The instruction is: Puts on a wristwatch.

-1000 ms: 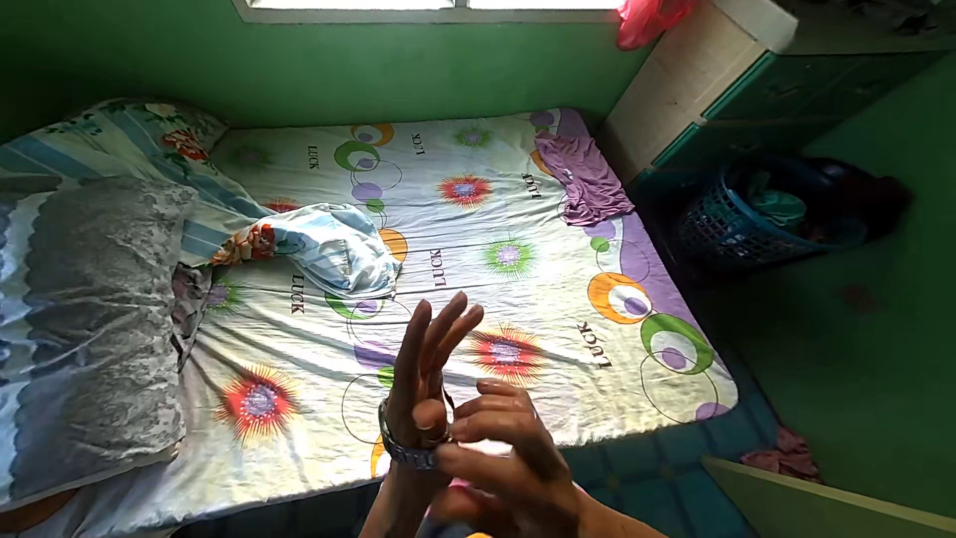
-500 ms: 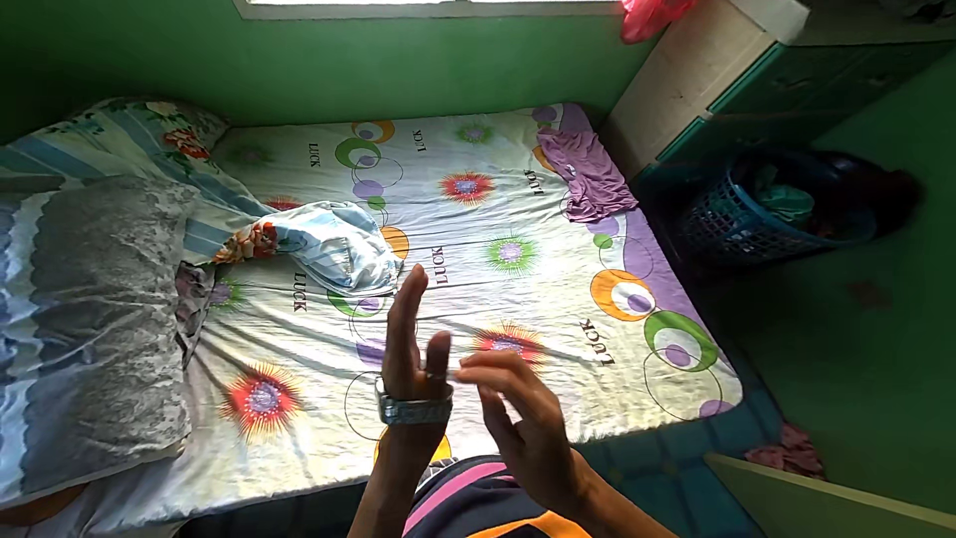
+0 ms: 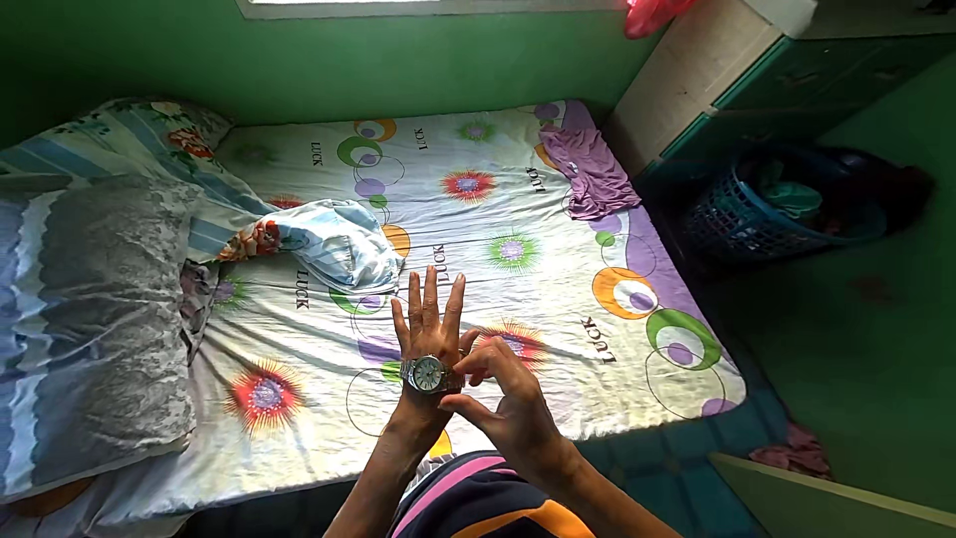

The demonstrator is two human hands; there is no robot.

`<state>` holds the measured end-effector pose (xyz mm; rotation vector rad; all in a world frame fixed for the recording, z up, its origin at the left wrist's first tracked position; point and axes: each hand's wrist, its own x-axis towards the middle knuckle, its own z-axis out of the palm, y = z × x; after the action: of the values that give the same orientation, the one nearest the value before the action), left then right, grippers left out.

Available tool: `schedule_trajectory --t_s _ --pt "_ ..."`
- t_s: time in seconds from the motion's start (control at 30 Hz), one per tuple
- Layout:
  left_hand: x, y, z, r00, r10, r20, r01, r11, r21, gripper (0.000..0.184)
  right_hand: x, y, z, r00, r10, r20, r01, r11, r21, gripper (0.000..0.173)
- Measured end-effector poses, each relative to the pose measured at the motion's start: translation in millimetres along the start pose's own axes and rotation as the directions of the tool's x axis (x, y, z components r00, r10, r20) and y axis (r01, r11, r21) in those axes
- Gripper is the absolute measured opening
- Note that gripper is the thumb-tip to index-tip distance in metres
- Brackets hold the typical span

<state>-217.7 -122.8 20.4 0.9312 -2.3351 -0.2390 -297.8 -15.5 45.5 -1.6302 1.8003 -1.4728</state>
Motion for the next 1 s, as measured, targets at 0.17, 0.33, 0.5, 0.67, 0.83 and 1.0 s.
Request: schedule_trajectory --t_s 0.17,0.33,0.5,0.67,0.83,1.0 --pt "-0.4 -3.0 13.5 0.988 0.027 -0.153 -0.048 0.989 -0.138 0.054 -3.2 -9.3 4.9 0.997 0.010 0.080 -0.007 0.999 -0.040 0.031" --pt "-0.1 -1.0 11.1 0.964 -0.004 -0.264 -0.130 0.865 -0.485 0.045 -8.7 -16.3 13.4 0.992 -0.128 0.018 0.128 0.964 -0.235 0.028" --pt "2.0 -5.8 12.4 0.971 -0.042 -0.237 -0.149 0.669 -0.728 0.052 -9.1 -17.6 15.4 0.980 -0.195 0.026 0.193 0.926 -0.324 0.030" --pt "6.9 -0.4 16.6 0.946 -0.183 -0.267 -0.116 0.578 -0.808 0.069 -8.4 -24.6 18.5 0.980 -0.199 0.016 0.193 0.929 -0.317 0.021" --pt "14.2 -10.4 15.6 0.892 -0.307 -0.332 -0.047 0.667 -0.744 0.076 -10.6 -14.9 16.8 0.989 -0.118 0.085 0.132 0.973 -0.188 0.020" --pt "9.5 -16.8 12.9 0.933 -0.240 -0.267 0.049 0.822 -0.567 0.074 -18.1 -8.8 23.6 0.994 -0.092 0.061 0.102 0.978 -0.185 0.027"
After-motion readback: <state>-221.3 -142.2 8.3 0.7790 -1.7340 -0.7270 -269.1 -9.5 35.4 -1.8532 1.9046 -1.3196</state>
